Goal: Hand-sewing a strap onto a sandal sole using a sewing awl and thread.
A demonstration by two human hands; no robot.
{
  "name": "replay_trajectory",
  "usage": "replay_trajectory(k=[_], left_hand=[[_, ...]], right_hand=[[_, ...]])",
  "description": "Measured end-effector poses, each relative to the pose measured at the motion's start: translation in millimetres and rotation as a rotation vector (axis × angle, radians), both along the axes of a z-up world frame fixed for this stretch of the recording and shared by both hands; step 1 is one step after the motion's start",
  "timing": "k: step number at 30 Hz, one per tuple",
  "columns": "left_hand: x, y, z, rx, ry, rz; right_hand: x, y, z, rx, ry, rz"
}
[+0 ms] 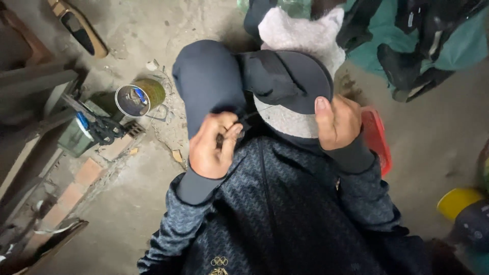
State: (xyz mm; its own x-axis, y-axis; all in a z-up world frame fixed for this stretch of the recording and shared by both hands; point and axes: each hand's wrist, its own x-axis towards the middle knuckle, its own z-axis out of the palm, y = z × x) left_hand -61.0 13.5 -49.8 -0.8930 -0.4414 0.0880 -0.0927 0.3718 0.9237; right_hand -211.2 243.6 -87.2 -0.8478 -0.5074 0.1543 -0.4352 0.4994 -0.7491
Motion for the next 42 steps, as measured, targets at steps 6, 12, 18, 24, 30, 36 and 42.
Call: replay_trajectory(k=[6, 12, 18, 24, 30, 36, 42], left_hand=[[-6, -11, 13, -0.076, -0.105, -0.070], [-35, 1, 45, 0.004, -0.133, -0.196], [-68, 12, 22, -0.074, -0.223, -0.125], [-94, 30, 2, 0.220, -0.200, -0.172], [-100, 34, -3, 0.185, -0.272, -0.116], [-103, 37, -3, 0.173, -0.308, -0.049], [-104, 33, 4, 0.097, -0.328, -0.110]], right_hand=[[-8, 0, 19, -0.070, -0.275, -0.064], [-9, 10, 0, -0.124, -0.395, -0.175], [-13, 4, 9, -0.186, -0.534, -0.167], [-19, 4, 14, -0.193, -0.476, -0.137], [-20, 10, 11, -0.045, -0.426, 0.021], [-19, 4, 18, -0.050, -0.453, 0.015], [-23, -8, 32, -0.071, -0.366, 0.008]])
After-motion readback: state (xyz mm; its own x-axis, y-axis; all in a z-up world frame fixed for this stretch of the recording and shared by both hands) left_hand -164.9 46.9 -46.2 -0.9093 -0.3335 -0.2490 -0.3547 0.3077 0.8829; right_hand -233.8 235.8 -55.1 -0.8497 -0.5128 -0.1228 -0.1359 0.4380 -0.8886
